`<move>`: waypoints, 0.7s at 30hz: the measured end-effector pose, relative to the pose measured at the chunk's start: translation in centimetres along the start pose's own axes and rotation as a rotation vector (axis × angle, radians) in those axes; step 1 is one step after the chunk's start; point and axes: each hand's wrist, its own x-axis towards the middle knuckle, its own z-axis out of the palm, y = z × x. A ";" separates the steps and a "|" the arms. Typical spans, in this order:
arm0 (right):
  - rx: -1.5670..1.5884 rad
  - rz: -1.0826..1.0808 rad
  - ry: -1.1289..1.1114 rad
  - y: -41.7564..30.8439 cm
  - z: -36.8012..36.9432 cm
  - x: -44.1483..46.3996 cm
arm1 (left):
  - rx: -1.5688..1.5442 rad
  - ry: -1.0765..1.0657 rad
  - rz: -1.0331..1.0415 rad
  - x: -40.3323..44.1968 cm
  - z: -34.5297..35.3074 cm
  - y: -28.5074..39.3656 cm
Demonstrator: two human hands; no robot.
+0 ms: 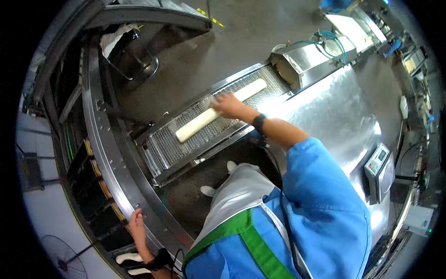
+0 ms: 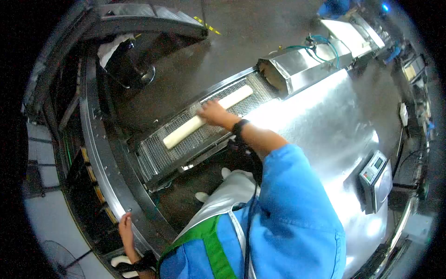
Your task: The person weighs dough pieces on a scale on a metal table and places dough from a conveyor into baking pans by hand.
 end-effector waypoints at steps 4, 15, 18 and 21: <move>-0.088 -0.039 0.031 -3.0 1.7 2.9 | -0.022 -0.034 -0.023 -0.2 1.5 2.0; 0.289 0.334 0.599 1.8 1.1 -0.3 | 0.338 -0.130 0.043 1.6 0.6 12.7; 0.525 0.510 0.329 5.3 1.0 -3.4 | 0.456 -0.163 0.227 5.6 2.9 11.9; 0.512 0.271 0.376 5.6 3.1 -3.1 | 0.685 -0.108 0.419 10.9 7.2 14.0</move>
